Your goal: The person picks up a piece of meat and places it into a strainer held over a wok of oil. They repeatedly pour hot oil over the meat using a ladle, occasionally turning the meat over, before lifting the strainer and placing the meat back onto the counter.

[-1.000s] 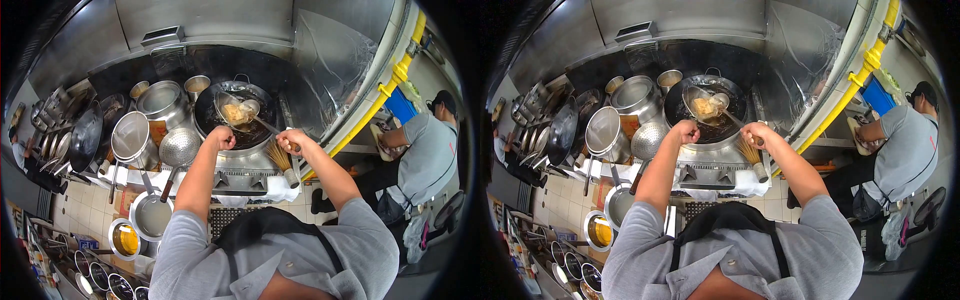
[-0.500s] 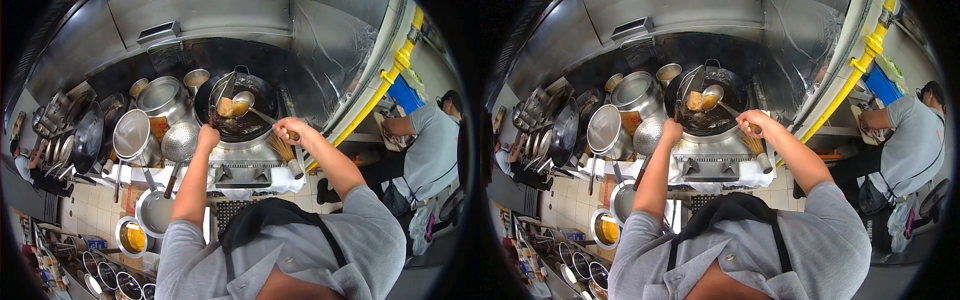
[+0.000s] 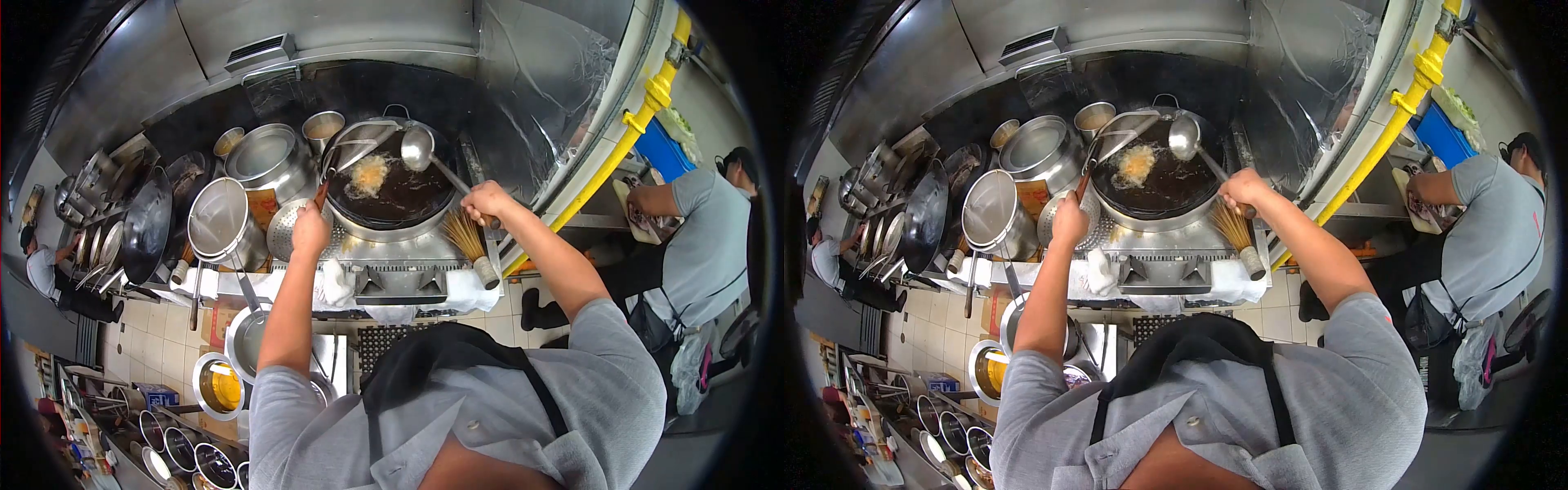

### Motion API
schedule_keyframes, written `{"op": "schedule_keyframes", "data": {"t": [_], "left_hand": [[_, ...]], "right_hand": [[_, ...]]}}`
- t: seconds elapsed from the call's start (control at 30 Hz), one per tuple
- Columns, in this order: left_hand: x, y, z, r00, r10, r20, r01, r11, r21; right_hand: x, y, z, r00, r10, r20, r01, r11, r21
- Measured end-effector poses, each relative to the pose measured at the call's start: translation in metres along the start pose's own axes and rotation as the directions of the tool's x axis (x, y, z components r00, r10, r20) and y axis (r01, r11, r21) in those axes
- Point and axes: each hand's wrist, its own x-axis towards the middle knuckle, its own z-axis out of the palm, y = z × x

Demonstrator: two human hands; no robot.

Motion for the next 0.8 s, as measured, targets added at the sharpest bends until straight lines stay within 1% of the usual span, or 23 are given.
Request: {"op": "schedule_keyframes", "data": {"t": [0.03, 0.07, 0.1, 0.13, 0.17, 0.2, 0.23, 0.27, 0.3, 0.33, 0.37, 0.4, 0.43, 0.5, 0.53, 0.6, 0.63, 0.67, 0.73, 0.77, 0.8], "left_hand": [[0.002, -0.017, 0.013, 0.990, 0.092, -0.107, -0.085, 0.994, 0.071], [0.005, -0.024, 0.017, 0.990, 0.091, -0.108, -0.084, 0.994, 0.070], [0.008, -0.031, 0.022, 0.968, 0.168, -0.185, -0.123, 0.965, 0.230], [0.009, -0.037, 0.027, 0.936, 0.253, -0.247, -0.144, 0.911, 0.385], [0.011, -0.041, 0.031, 0.936, 0.248, -0.248, -0.141, 0.914, 0.381], [0.014, -0.045, 0.036, 0.939, 0.265, -0.218, -0.140, 0.876, 0.462], [0.018, -0.049, 0.038, 0.941, 0.282, -0.187, -0.141, 0.830, 0.540], [0.021, -0.052, 0.038, 0.939, 0.283, -0.196, -0.139, 0.832, 0.537], [0.020, -0.056, 0.038, 0.937, 0.312, -0.158, -0.169, 0.799, 0.577], [0.019, -0.061, 0.040, 0.934, 0.340, -0.112, -0.203, 0.761, 0.617], [0.019, -0.067, 0.041, 0.928, 0.352, -0.123, -0.208, 0.764, 0.611], [0.019, -0.071, 0.044, 0.927, 0.355, -0.123, -0.212, 0.765, 0.608], [0.019, -0.073, 0.045, 0.937, 0.341, -0.076, -0.230, 0.768, 0.598], [0.021, -0.077, 0.048, 0.954, 0.298, -0.002, -0.245, 0.789, 0.563], [0.022, -0.078, 0.054, 0.956, 0.294, 0.001, -0.244, 0.792, 0.560], [0.028, -0.076, 0.069, 0.979, 0.200, 0.048, -0.200, 0.866, 0.459], [0.030, -0.075, 0.077, 0.983, 0.172, 0.063, -0.182, 0.889, 0.420], [0.032, -0.073, 0.081, 0.984, 0.166, 0.071, -0.181, 0.892, 0.414], [0.034, -0.072, 0.089, 0.997, 0.074, 0.017, -0.075, 0.913, 0.402], [0.038, -0.073, 0.088, 0.999, 0.035, 0.001, -0.034, 0.937, 0.348], [0.040, -0.074, 0.090, 1.000, 0.024, 0.009, -0.026, 0.940, 0.341]], "right_hand": [[0.003, 0.004, -0.006, 0.995, -0.076, -0.068, 0.064, 0.983, -0.170], [0.010, 0.008, -0.010, 0.995, -0.077, -0.068, 0.064, 0.983, -0.172], [0.019, 0.012, -0.013, 0.973, -0.200, -0.118, 0.142, 0.914, -0.379], [0.031, 0.019, -0.016, 0.935, -0.327, -0.140, 0.193, 0.796, -0.573], [0.040, 0.024, -0.012, 0.867, -0.464, -0.180, 0.221, 0.684, -0.695], [0.047, 0.030, -0.011, 0.867, -0.465, -0.177, 0.222, 0.680, -0.699], [0.035, 0.023, 0.002, 0.918, -0.339, -0.204, 0.147, 0.772, -0.618], [0.028, 0.016, 0.008, 0.953, -0.209, -0.219, 0.064, 0.845, -0.531], [0.061, 0.038, 0.007, 0.978, -0.124, -0.165, 0.061, 0.938, -0.340], [0.036, 0.020, 0.018, 0.996, -0.041, -0.082, 0.032, 0.994, -0.105], [0.040, 0.020, 0.012, 0.989, 0.078, 0.122, -0.106, 0.964, 0.243], [0.045, 0.020, 0.005, 0.931, 0.114, 0.347, -0.293, 0.801, 0.522], [0.047, 0.020, 0.004, 0.932, 0.115, 0.344, -0.291, 0.802, 0.522], [0.055, 0.018, 0.005, 0.911, 0.107, 0.399, -0.368, 0.648, 0.666], [0.053, 0.015, 0.003, 0.910, 0.114, 0.400, -0.372, 0.650, 0.663], [0.039, -0.001, -0.006, 0.928, 0.090, 0.363, -0.307, 0.738, 0.601], [0.028, -0.013, -0.006, 0.942, 0.104, 0.318, -0.275, 0.782, 0.559], [0.021, -0.023, -0.008, 0.945, 0.094, 0.314, -0.257, 0.809, 0.528], [0.002, -0.044, -0.009, 0.967, 0.090, 0.237, -0.190, 0.876, 0.443], [0.002, -0.049, -0.013, 0.976, 0.091, 0.196, -0.168, 0.890, 0.424], [0.001, -0.053, -0.017, 0.987, 0.023, 0.158, -0.075, 0.942, 0.329]]}}
